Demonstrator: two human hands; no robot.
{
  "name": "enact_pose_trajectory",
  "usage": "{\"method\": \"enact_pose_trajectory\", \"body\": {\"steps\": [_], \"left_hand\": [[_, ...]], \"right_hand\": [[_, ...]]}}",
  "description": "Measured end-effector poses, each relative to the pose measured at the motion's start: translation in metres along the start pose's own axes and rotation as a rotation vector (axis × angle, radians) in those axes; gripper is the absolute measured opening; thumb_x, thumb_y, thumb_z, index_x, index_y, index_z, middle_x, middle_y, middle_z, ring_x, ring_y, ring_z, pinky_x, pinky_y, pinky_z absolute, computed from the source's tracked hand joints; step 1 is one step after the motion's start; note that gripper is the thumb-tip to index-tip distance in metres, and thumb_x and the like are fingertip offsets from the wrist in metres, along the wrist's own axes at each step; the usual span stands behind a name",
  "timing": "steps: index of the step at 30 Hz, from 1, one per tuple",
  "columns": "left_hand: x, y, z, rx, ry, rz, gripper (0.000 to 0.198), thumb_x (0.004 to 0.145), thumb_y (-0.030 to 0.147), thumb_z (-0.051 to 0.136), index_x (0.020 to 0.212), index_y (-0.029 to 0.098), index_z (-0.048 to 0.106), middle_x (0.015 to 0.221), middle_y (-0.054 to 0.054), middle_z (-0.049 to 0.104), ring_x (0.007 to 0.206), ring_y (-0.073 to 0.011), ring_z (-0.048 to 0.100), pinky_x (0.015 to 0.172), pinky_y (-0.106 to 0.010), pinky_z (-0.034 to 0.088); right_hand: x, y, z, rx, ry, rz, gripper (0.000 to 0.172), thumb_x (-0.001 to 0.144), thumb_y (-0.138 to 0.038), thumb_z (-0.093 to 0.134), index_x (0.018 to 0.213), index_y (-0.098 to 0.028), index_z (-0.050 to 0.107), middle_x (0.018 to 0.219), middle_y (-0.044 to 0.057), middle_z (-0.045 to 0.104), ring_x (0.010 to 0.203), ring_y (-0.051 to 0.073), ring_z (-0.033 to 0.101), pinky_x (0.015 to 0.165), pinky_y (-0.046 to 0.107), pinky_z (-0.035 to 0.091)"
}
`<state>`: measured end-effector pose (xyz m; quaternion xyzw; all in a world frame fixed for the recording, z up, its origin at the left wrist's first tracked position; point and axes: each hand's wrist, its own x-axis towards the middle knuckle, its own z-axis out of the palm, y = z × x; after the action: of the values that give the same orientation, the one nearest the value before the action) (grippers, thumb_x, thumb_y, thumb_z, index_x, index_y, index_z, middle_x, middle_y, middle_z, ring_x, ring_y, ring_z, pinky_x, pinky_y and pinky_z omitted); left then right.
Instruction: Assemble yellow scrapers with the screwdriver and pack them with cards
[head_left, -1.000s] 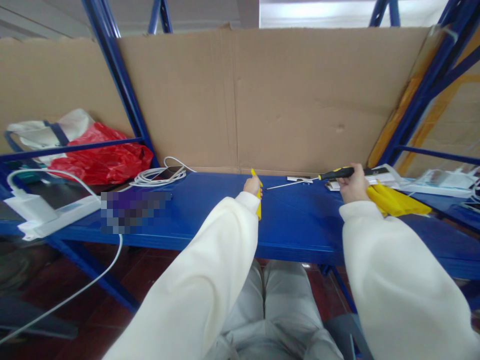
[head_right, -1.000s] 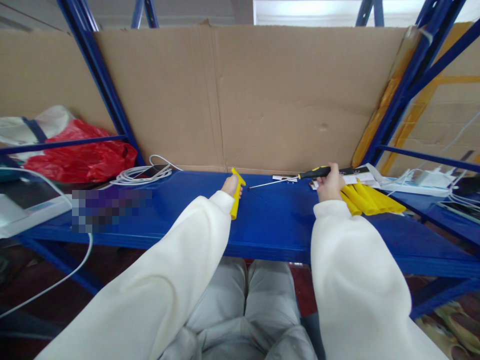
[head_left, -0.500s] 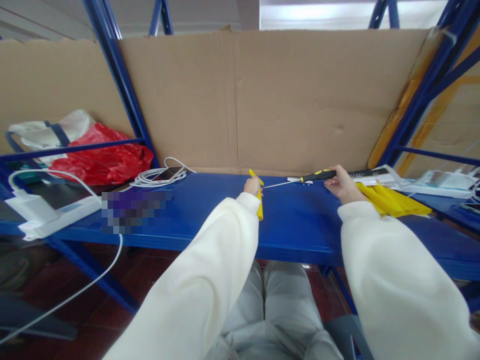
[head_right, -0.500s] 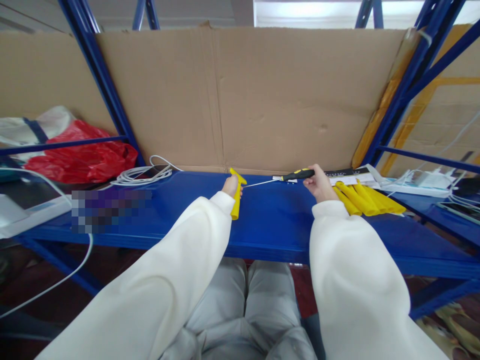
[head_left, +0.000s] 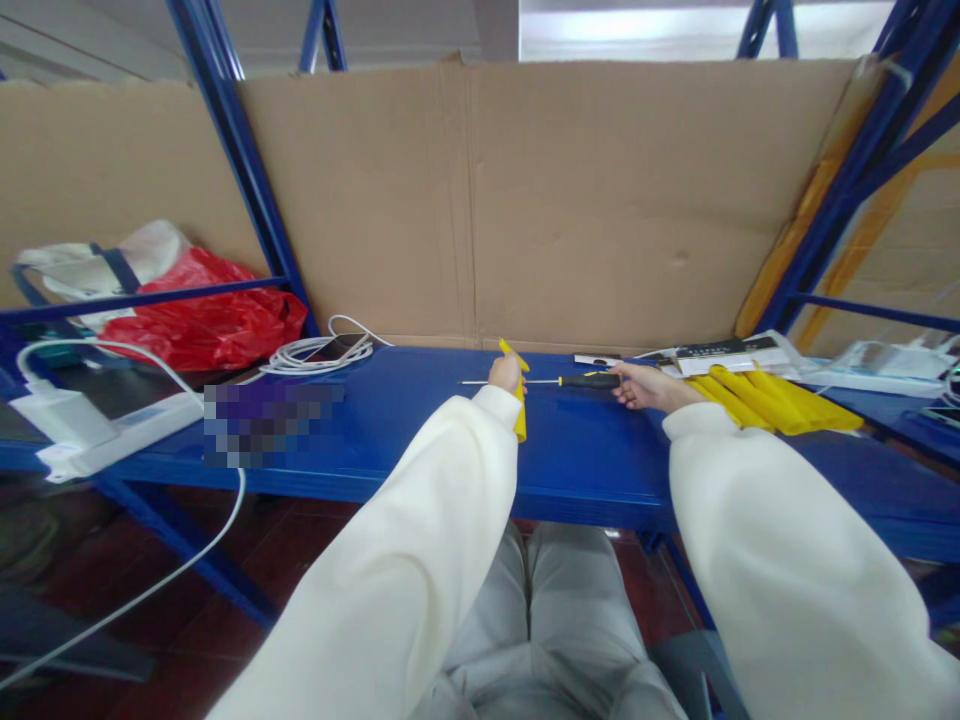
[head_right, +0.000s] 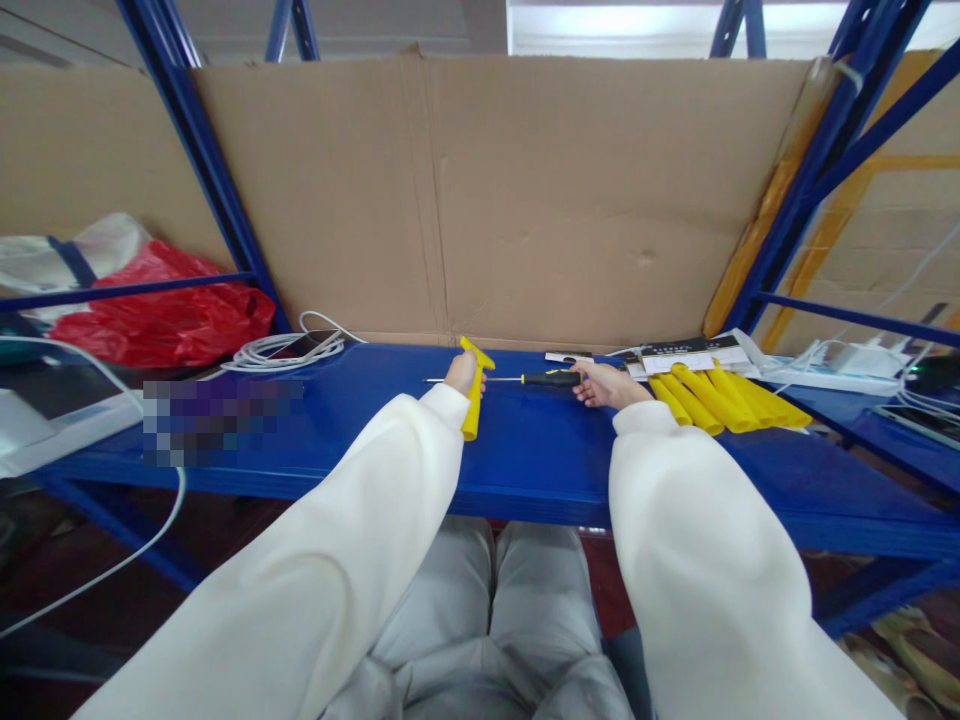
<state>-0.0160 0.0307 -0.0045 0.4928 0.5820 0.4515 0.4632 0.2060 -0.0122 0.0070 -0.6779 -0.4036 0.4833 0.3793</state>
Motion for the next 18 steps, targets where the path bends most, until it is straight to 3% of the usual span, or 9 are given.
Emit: {"method": "enact_pose_trajectory", "body": {"steps": [5,9,14,18], "left_hand": [[-0.001,0.0,0.001,0.007,0.003,0.004,0.043,0.104,0.035,0.028,0.107,0.012,0.065,0.061,-0.001,0.055,0.042,-0.0113,0.049,0.045,-0.023,0.041],[0.007,-0.004,0.002,0.09,0.008,0.057,0.039,0.102,0.028,0.029,0.116,0.013,0.062,0.072,-0.004,0.065,0.046,-0.0113,0.054,0.05,-0.023,0.047],[0.016,-0.01,0.003,0.294,0.086,0.22,0.04,0.097,0.021,0.046,0.135,0.02,0.06,0.109,-0.008,0.075,0.074,-0.0155,0.072,0.071,-0.025,0.056],[0.011,-0.011,0.003,0.402,0.073,0.331,0.037,0.091,0.015,0.058,0.126,0.018,0.071,0.116,-0.01,0.075,0.095,-0.0197,0.073,0.088,-0.027,0.054]], "right_hand": [[-0.002,0.003,0.008,-0.173,-0.008,-0.063,0.015,0.099,-0.022,0.053,0.085,-0.016,0.056,0.057,0.002,0.063,0.042,0.009,0.05,0.04,0.017,0.037],[-0.005,0.004,0.01,-0.218,0.0,-0.139,0.009,0.098,-0.021,0.056,0.089,-0.017,0.056,0.057,0.001,0.065,0.043,0.009,0.053,0.041,0.017,0.04],[-0.007,0.004,0.011,-0.241,0.007,-0.163,0.011,0.098,-0.023,0.057,0.088,-0.017,0.057,0.057,0.001,0.065,0.042,0.009,0.053,0.04,0.016,0.041],[0.0,0.007,0.008,-0.238,0.026,-0.195,0.014,0.095,-0.024,0.063,0.084,-0.017,0.058,0.054,0.001,0.062,0.04,0.009,0.053,0.038,0.016,0.041]]}}
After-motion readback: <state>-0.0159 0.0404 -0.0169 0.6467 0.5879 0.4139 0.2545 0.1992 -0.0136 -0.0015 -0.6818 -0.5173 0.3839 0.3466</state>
